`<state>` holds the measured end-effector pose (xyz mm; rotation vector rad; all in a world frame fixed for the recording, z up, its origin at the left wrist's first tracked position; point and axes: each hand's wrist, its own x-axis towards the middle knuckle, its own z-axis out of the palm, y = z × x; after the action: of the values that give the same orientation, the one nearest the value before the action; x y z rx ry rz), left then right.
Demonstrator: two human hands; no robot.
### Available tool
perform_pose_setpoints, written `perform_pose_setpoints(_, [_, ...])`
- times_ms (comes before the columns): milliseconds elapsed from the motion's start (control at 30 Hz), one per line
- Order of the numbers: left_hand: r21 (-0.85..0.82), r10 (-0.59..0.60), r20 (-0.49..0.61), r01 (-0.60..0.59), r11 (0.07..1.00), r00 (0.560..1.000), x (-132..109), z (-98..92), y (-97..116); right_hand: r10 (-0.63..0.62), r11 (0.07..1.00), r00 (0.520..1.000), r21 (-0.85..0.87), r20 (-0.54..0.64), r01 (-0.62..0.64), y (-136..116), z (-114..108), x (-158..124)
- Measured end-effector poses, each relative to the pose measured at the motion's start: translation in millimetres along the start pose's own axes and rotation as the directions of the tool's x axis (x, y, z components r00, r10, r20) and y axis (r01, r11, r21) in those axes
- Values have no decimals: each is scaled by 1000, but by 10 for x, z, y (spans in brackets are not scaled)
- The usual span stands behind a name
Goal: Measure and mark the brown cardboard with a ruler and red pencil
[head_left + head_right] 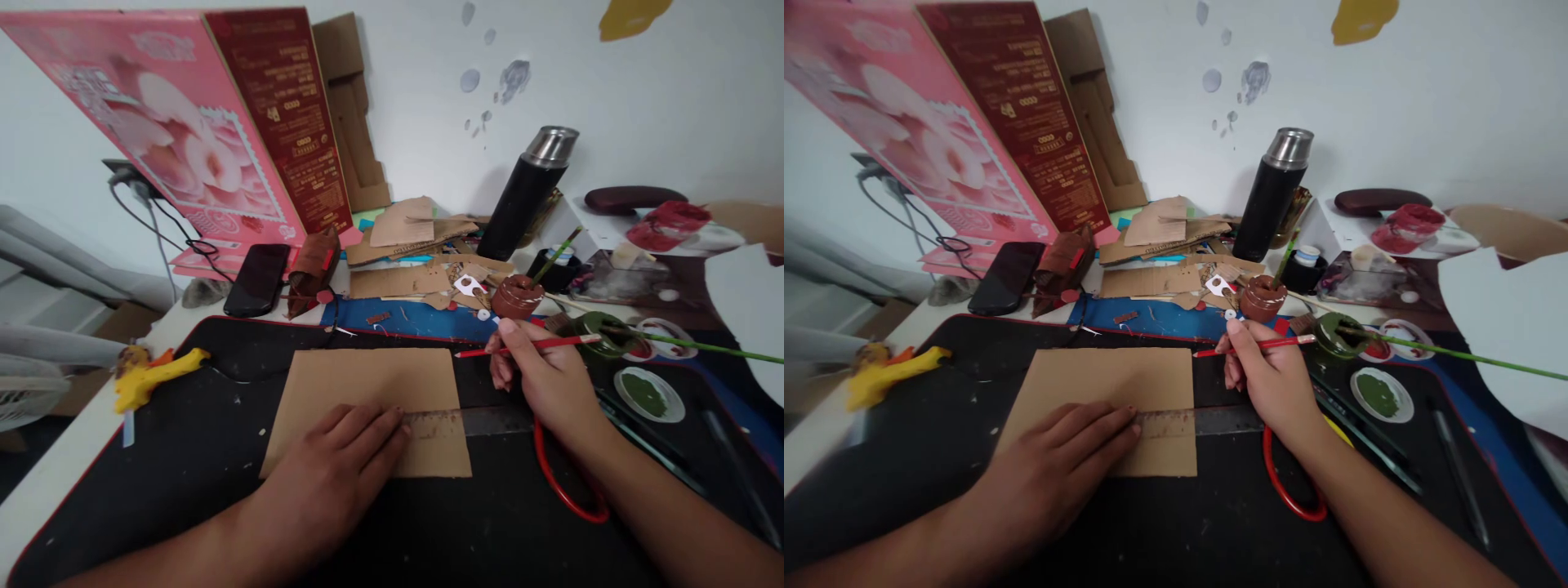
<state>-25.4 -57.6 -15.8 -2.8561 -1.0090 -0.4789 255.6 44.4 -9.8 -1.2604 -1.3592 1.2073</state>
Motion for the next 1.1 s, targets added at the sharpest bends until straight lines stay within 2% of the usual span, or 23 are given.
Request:
perform_pose_setpoints(200, [-5,27,-25,-27,1000,999,27,-84,9,-3,999,1000,-37,8,4,-29,4,2])
perform_pose_setpoints(433, [3,-12,1,12,1000,1000,-55,27,46,-10,998,1000,-65,4,10,-31,9,-1])
perform_pose_setpoints(667, [36,-8,15,8,999,1000,-44,-39,-35,-9,997,1000,-72,-4,9,-38,17,-4])
perform_pose_setpoints(833, [48,-5,-5,5,999,1000,-31,-6,-96,10,998,1000,-62,5,-9,-33,20,-2])
perform_pose_setpoints(967, [27,4,21,-4,1000,1000,-70,15,-113,19,998,1000,-53,14,-18,-22,11,-7])
perform_pose_setpoints(1100, [37,31,89,-35,999,996,-74,-47,-121,2,997,1000,-83,6,-1,-32,5,-13])
